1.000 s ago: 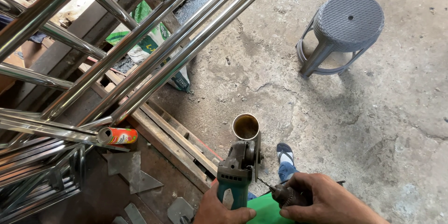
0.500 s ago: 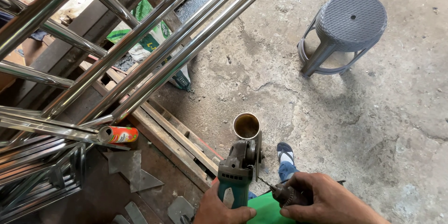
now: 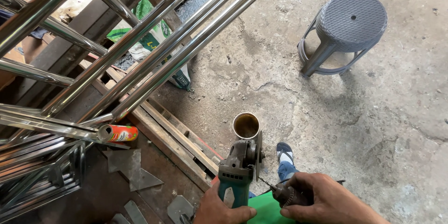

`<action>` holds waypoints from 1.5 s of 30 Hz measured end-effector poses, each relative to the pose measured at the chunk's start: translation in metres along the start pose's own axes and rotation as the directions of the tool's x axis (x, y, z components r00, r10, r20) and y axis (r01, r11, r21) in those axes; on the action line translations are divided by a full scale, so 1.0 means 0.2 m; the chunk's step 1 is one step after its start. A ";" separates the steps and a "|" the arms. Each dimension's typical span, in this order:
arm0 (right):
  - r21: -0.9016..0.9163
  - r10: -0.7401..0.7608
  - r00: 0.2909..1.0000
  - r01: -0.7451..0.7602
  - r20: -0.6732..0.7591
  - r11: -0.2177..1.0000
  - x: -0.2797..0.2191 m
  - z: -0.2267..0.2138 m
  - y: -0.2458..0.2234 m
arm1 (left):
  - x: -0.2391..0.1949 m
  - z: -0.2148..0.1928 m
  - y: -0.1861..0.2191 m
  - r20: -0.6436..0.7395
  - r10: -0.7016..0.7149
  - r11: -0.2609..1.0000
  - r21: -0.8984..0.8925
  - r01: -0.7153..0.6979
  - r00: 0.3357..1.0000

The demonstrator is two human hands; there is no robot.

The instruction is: The person uses a green electric drill to drill into a small metal plate resting on a workbench beside a stainless steel railing frame. They reposition the plate, drill several holes, briefly handle an angle grinder, plug in the drill's power cord, and continue drilling while steadying the plate by hand.

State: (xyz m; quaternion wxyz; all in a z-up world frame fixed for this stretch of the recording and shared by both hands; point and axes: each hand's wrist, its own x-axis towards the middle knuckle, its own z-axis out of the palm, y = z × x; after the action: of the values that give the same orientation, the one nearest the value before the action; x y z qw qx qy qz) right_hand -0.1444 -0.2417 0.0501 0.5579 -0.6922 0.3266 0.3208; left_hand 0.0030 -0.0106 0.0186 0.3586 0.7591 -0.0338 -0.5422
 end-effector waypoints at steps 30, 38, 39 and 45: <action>-0.397 -0.166 0.938 0.034 -0.304 0.917 0.07 0.87 -0.14 | -0.13 -0.35 -0.34 0.062 0.210 0.206 -0.978 0.017 0.976; -0.371 -0.286 0.832 0.106 -0.474 0.922 -0.08 1.09 -0.04 | -0.32 -0.27 -0.55 -0.041 0.259 0.075 -0.995 -0.063 0.965; -0.365 -0.295 0.835 0.123 -0.465 0.923 -0.12 1.10 -0.05 | -0.33 -0.26 -0.58 -0.074 0.263 0.060 -0.994 -0.093 0.962; -0.163 -0.313 0.847 0.269 -0.430 0.949 -0.13 1.12 0.25 | -0.56 -0.21 -0.68 -0.152 0.231 0.125 -0.975 -0.185 0.961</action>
State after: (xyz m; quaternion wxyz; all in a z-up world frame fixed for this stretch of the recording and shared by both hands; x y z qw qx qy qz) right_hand -0.2174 -0.0271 0.0052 0.4750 -0.8151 0.3222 0.0786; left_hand -0.0532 0.1595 0.0353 0.8343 0.3230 0.2139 -0.3923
